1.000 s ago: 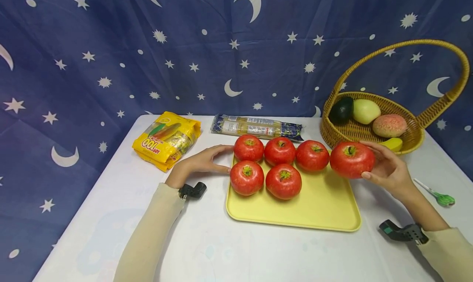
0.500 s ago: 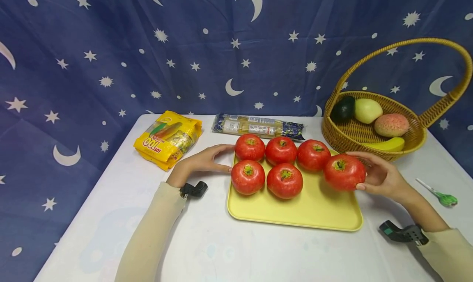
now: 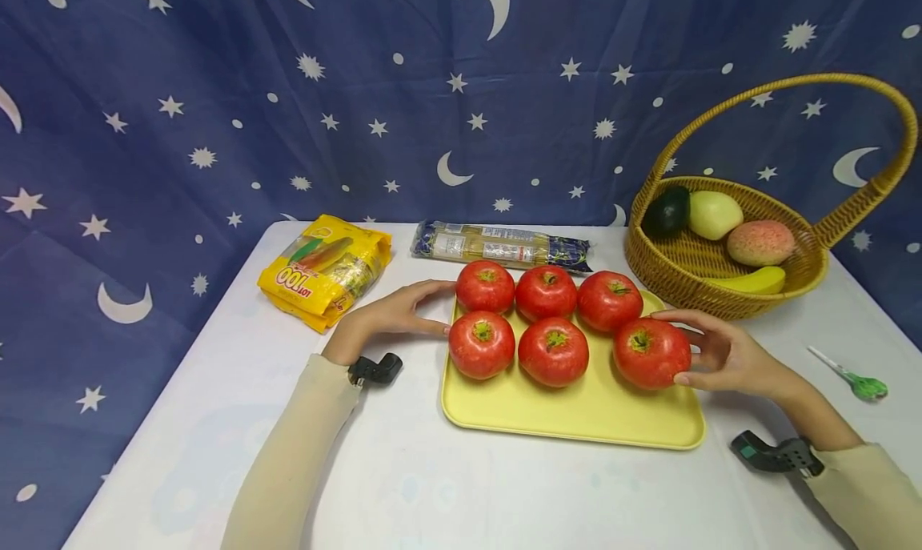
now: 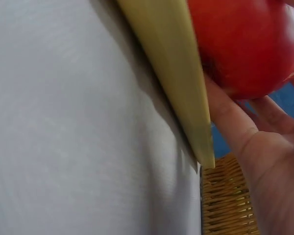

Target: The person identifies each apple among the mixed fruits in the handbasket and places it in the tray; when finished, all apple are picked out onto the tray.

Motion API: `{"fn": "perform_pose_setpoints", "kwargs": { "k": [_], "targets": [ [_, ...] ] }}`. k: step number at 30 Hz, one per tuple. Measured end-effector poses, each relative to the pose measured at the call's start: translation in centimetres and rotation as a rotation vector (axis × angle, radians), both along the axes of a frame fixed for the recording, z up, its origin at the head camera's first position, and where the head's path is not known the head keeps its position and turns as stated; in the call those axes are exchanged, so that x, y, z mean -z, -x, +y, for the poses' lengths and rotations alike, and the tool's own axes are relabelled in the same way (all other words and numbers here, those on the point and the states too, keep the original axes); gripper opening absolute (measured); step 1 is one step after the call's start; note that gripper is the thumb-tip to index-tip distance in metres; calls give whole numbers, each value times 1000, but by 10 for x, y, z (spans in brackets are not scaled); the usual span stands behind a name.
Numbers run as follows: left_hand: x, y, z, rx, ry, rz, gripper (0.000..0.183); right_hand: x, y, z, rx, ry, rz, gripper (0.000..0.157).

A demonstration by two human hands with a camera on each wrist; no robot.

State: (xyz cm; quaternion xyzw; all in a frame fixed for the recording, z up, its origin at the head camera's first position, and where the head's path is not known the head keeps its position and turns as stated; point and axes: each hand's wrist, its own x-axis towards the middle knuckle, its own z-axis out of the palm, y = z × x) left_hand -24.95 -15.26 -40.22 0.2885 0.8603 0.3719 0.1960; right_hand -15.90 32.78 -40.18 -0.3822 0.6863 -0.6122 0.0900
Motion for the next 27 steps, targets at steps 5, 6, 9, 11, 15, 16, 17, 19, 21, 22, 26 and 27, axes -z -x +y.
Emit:
{"fn": "perform_pose_setpoints", "kwargs": {
  "k": [5, 6, 9, 11, 15, 16, 17, 19, 21, 22, 26, 27],
  "targets": [
    [-1, 2, 1, 8, -3, 7, 79, 0, 3, 1, -45, 14, -19, 81],
    [-1, 2, 1, 12, -2, 9, 79, -1, 3, 1, -55, 23, -24, 81],
    [-2, 3, 1, 10, 3, 16, 79, -2, 5, 1, -72, 36, -38, 82],
    [-3, 4, 0, 8, -2, 19, 79, -2, 5, 1, -80, 40, -43, 81],
    [-4, 3, -2, 6, -6, 16, 80, -3, 6, 1, -69, 20, -50, 80],
    [-4, 3, -2, 9, -5, 15, 80, -4, 6, 2, -57, 9, -48, 79],
    [-4, 3, -2, 10, -3, 15, 80, -4, 5, 3, -47, -2, -44, 79],
    [-4, 2, -2, 7, 0, 12, 80, -4, 5, 5, -18, -27, -34, 78],
    [-3, 2, -1, 5, 2, 10, 80, -4, 4, 7, 6, -55, -17, 77],
    [-3, 2, -1, 4, 4, 10, 79, -4, 4, 7, 19, -71, -8, 77],
    [-1, 1, 0, 4, 11, 1, 79, -3, 3, 11, 54, -105, 20, 77],
    [0, 1, 0, 3, 11, -1, 79, -2, 3, 11, 57, -108, 26, 77]
  ]
}}
